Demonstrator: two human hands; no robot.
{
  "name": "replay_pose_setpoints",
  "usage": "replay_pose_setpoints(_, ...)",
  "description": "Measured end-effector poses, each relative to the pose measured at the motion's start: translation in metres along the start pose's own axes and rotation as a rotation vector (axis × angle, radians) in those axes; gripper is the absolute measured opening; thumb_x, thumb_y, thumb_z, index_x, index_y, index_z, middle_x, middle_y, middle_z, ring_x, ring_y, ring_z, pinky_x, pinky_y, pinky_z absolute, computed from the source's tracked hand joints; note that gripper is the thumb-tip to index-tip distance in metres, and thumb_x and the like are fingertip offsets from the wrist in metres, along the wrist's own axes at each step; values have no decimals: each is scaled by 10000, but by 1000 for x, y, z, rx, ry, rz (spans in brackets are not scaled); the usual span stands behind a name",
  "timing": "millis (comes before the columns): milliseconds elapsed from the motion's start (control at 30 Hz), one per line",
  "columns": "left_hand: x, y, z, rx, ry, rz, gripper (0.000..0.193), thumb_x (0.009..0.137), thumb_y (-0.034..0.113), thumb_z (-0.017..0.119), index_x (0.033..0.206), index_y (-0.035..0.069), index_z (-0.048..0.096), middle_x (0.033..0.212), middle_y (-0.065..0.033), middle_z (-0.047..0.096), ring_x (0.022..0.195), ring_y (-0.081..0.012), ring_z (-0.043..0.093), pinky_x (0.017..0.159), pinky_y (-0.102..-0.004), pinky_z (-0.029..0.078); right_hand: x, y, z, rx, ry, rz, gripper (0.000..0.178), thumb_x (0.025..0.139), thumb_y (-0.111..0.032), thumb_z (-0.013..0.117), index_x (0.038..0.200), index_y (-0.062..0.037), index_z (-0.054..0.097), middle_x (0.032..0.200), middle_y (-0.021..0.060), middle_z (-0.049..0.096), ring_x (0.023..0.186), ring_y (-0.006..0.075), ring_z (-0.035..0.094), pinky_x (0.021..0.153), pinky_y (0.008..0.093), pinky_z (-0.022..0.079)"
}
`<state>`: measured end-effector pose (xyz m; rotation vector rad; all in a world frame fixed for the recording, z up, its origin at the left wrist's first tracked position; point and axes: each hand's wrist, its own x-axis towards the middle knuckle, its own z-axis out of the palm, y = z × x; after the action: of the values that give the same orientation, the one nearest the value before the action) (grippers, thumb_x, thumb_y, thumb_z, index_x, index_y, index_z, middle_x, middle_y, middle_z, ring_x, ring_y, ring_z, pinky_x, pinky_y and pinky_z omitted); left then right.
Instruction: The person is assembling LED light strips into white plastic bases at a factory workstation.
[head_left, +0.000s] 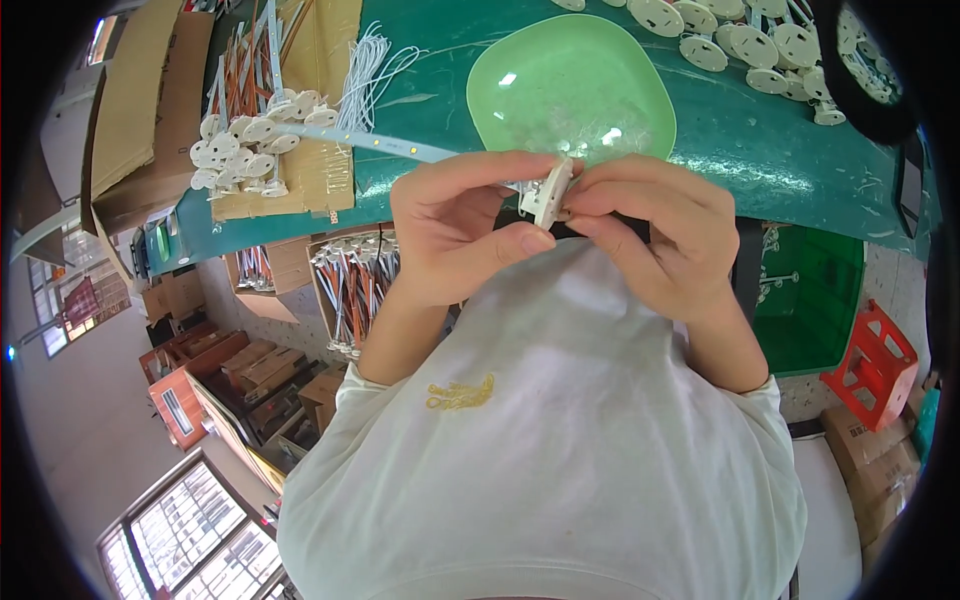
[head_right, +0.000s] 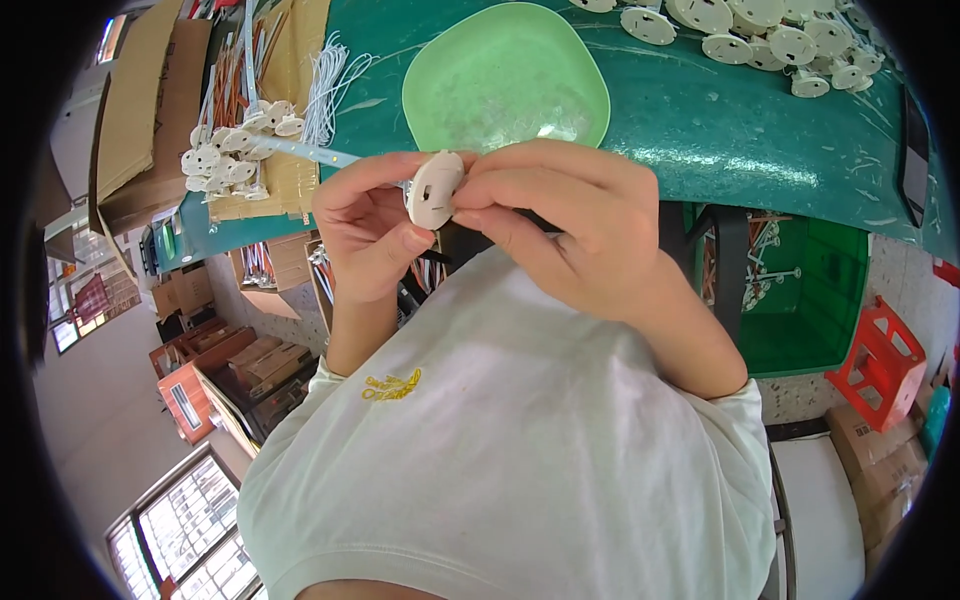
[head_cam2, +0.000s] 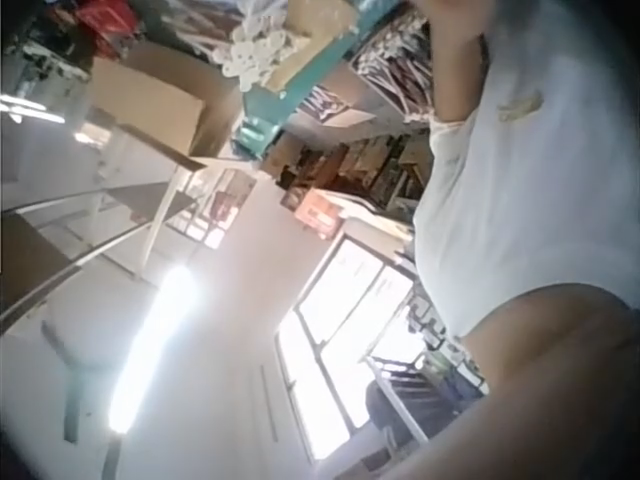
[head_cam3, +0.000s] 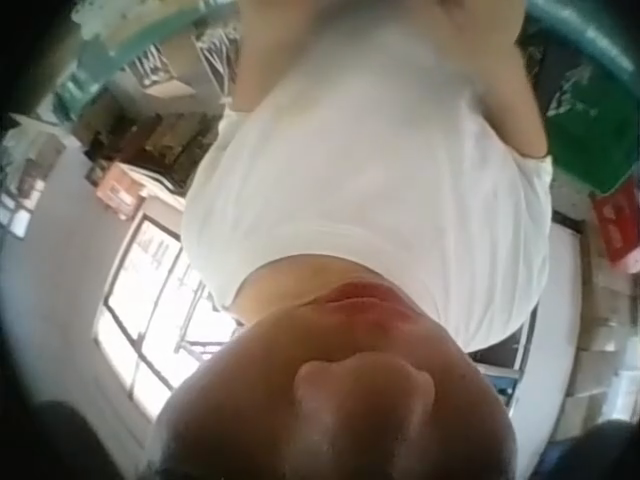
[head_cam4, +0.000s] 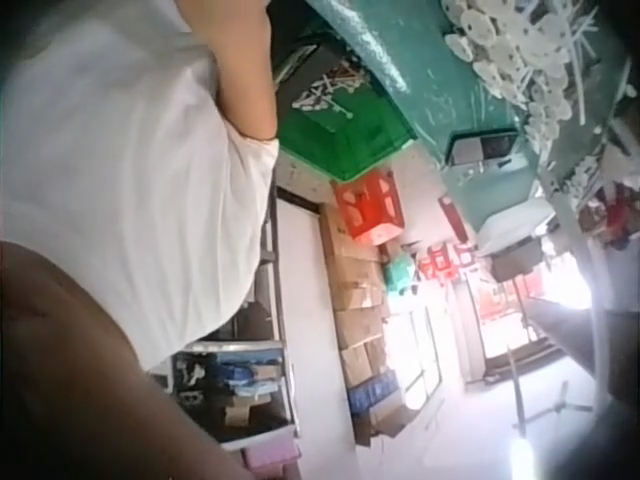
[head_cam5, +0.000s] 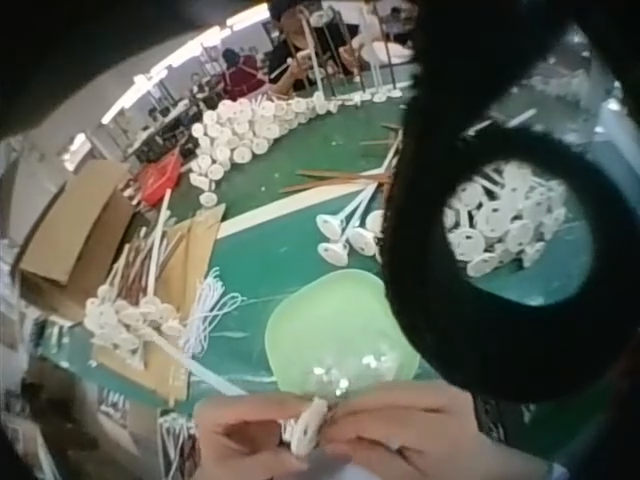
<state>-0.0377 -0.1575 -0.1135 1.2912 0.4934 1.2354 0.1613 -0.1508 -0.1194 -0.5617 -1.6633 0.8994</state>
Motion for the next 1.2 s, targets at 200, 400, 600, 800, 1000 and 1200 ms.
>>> replay_pose_setpoints(200, -4, -6, 21, 109, 108, 53, 498, 757, -96, 764, 1221, -109, 585, 1222, -266, 621, 1126, -316, 634, 945, -415, 542, -9, -3, 10, -262, 195, -137, 183, 765, 125, 678, 925, 52, 628, 866, 152, 668, 706, 239, 658, 616, 289, 533)
replay_pose_setpoints(400, -13, -14, 26, 52, 134, 89, 504, 768, -109, 749, 1239, -108, 570, 1266, -282, 587, 1136, -314, 624, 925, -419, 569, -13, -3, 13, -314, 249, -187, 173, 716, 98, 685, 878, 70, 633, 836, 155, 661, 618, 250, 627, 529, 300, 512)
replay_pose_setpoints(600, -13, -16, 27, 1, 115, 93, 501, 763, -121, 746, 1233, -107, 572, 1261, -282, 591, 1184, -322, 595, 954, -418, 553, -17, 0, 16, -307, 287, -205, 191, 704, 105, 679, 886, 74, 629, 835, 157, 655, 599, 248, 611, 515, 293, 502)
replay_pose_setpoints(800, -11, -22, 21, 19, 113, 79, 493, 759, -115, 755, 1219, -103, 578, 1253, -277, 597, 1208, -330, 578, 970, -419, 542, -14, 11, 16, -330, 296, -281, 219, 684, 116, 678, 895, 81, 631, 834, 157, 653, 599, 247, 611, 517, 298, 506)
replay_pose_setpoints(1000, 1, 1, 24, 188, 180, 11, 434, 783, -113, 733, 1197, -77, 612, 1198, -236, 645, 1120, -284, 638, 958, -382, 544, -9, 1, 7, -301, 241, -212, 180, 738, 108, 690, 908, 62, 651, 896, 173, 690, 738, 288, 677, 647, 312, 543)
replay_pose_setpoints(1200, 34, 75, -33, 1377, 53, 3, 255, 861, 60, 673, 1111, 16, 696, 999, -143, 729, 892, -225, 708, 803, -321, 536, -3, 11, -43, -609, 243, -52, 103, 773, 64, 718, 856, 28, 667, 855, 150, 711, 761, 273, 688, 718, 315, 542)
